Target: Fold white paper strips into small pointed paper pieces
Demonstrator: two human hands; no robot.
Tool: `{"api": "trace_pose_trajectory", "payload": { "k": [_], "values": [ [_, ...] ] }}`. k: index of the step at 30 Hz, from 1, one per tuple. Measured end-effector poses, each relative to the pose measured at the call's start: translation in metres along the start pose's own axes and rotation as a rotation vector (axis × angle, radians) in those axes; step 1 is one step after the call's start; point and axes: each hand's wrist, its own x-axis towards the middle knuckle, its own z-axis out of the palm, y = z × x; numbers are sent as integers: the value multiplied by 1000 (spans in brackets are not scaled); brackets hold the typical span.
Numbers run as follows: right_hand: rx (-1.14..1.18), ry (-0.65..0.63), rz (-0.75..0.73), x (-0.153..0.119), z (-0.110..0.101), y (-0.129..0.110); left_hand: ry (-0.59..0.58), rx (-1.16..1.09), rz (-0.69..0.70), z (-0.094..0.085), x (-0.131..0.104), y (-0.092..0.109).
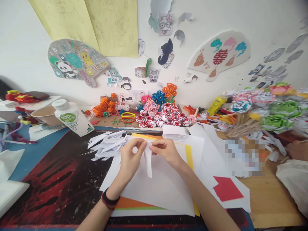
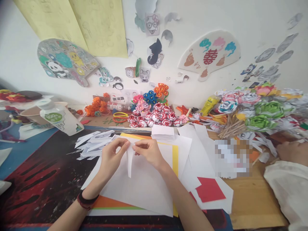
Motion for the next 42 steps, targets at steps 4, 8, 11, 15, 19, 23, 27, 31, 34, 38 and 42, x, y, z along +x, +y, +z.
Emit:
{"api": "trace_pose_trajectory", "payload": {
  "k": [4,8,11,15,19,23,27,31,34,38,42],
  "values": [
    [13,33,-13,0,0,-1,-56,-39,-28,0,2,1],
    [-7,43,-12,-1,0,-4,-129,49,36,-2,3,4],
    [-6,48,-8,-1,0,-5,-149,119,117,-3,1,6],
    [14,27,24,0,-1,-2,-147,149,150,-3,-1,7],
    [18,1,36,1,0,-2,-155,131,148,-1,-2,6],
    [4,58,-26,0,0,-6,-164,107,111,1,-2,4],
    [26,136,-69,0,-2,-7,-264,92,77,3,0,4],
    [27,144,-75,0,-4,-6,-247,119,85,4,0,2],
    [26,165,-65,0,-4,-6,-243,132,55,4,0,1],
    [14,218,-78,1,-5,-7,-319,68,4,4,0,1],
    [15,229,-77,1,-6,-9,-253,89,4,5,0,1]
  ]
}}
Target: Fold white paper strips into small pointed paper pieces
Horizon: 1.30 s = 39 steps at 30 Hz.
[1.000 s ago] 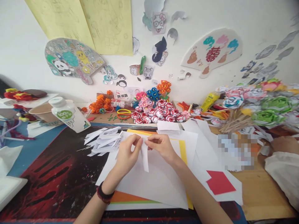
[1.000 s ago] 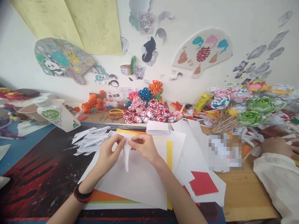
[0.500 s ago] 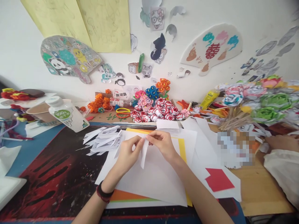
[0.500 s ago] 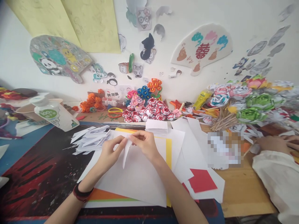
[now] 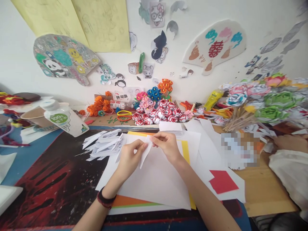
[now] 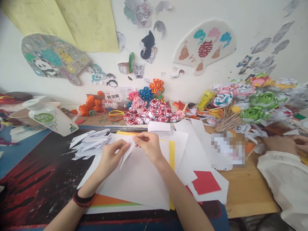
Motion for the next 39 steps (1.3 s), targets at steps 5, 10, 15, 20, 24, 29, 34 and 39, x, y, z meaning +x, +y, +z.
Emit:
{"api": "trace_pose_trajectory", "payload": {
  "k": [5,10,15,20,24,29,34,39],
  "values": [
    [28,37,-23,0,-2,-2,-53,-16,-27,2,-1,1],
    [23,46,-25,1,-4,-3,5,40,-4,1,-2,1],
    [38,112,-57,3,-8,-6,-93,81,3,2,-1,0],
    [49,132,-65,6,-12,-8,-61,100,11,2,-2,1],
    [61,196,-94,7,-17,-10,-128,53,-38,2,-3,4],
    [61,213,-100,8,-19,-9,-92,39,-61,2,-3,7],
    [161,164,-42,10,-19,-10,-89,-70,-118,4,-5,9],
    [268,-273,36,8,-18,-15,-83,-292,-219,4,-4,8]
  ]
}}
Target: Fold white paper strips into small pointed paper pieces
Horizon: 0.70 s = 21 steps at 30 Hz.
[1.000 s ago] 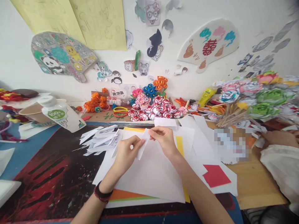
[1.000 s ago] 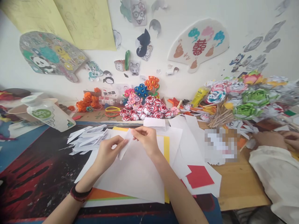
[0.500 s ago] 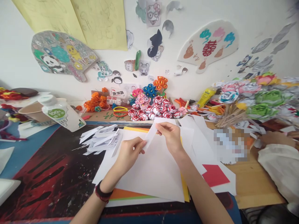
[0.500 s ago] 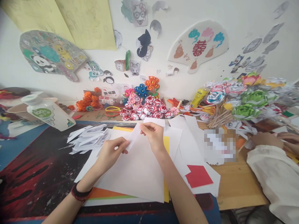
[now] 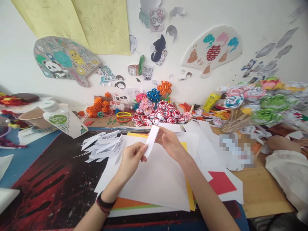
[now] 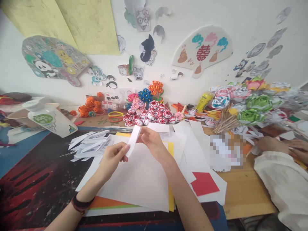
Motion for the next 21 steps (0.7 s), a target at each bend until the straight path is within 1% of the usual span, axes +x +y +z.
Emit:
{"api": "trace_pose_trajectory", "payload": {
  "k": [2,4,6,8,10,13,15,18,19,21],
  "values": [
    [-61,-79,30,-2,1,2,-34,-58,-10,-1,1,-1],
    [-129,-84,52,-3,2,5,-75,-64,0,-1,3,-2],
    [-156,-77,72,-4,3,7,-93,-15,40,-1,4,-4],
    [-164,-69,80,-5,5,7,-79,63,101,-1,4,-5],
    [-199,-74,75,-5,8,4,-40,137,146,-1,4,-5],
    [-274,-83,65,-6,13,2,25,236,157,-1,5,-5],
    [-300,-30,51,-5,13,5,12,289,175,-2,5,-5],
    [-333,117,11,-3,10,15,-37,338,214,-3,4,-5],
    [-339,149,6,-2,9,18,-34,342,220,-3,3,-5],
    [-328,161,12,-2,9,21,-2,325,219,-2,3,-4]
  ]
}}
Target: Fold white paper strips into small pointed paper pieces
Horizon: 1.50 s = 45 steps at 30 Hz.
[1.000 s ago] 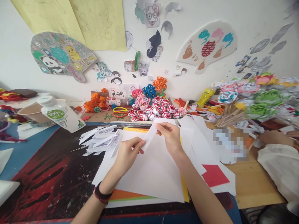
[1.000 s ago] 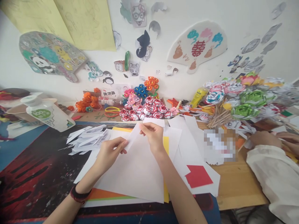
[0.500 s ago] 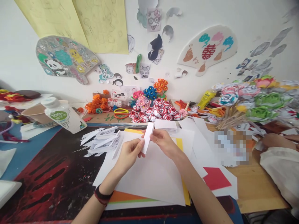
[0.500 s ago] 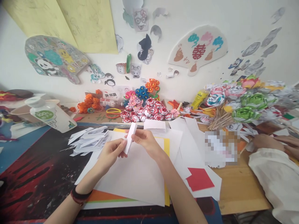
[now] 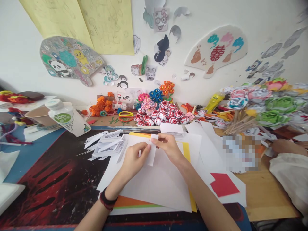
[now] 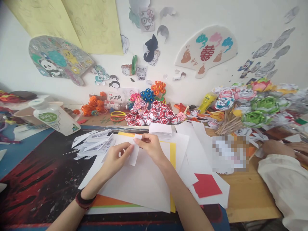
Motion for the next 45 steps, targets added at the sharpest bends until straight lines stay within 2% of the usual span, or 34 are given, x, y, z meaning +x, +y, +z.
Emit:
{"api": "trace_pose_trajectory", "payload": {
  "k": [5,10,14,19,21,25,27,29,32,35,37,39,43,45],
  "values": [
    [69,-103,69,-1,3,-4,50,-22,-34,1,0,3],
    [8,-83,25,-1,5,0,62,-43,-66,6,-1,3],
    [-29,13,-32,-2,8,5,91,-116,-97,10,1,-1],
    [-16,113,-40,2,2,1,19,-156,-78,10,2,-1],
    [23,178,-45,7,-9,-2,-30,-155,-71,10,0,0],
    [222,481,-104,18,-44,-4,-143,-138,-60,11,-5,4],
    [256,560,-131,21,-56,-4,-126,-130,-54,10,-6,5],
    [217,497,-108,20,-56,-4,-33,-105,-58,9,-5,4],
    [146,303,-52,15,-37,-4,92,-48,-85,7,-2,3],
    [100,190,-19,9,-13,-3,38,-75,-100,9,0,2],
    [100,166,-7,6,-4,-4,-16,-162,-110,10,0,2],
    [143,91,31,4,0,-6,-31,-279,-140,10,0,1],
    [190,-155,94,0,-2,-11,-32,-473,-214,8,1,0],
    [161,-193,86,-1,-3,-11,-54,-476,-223,6,2,0]
  ]
}}
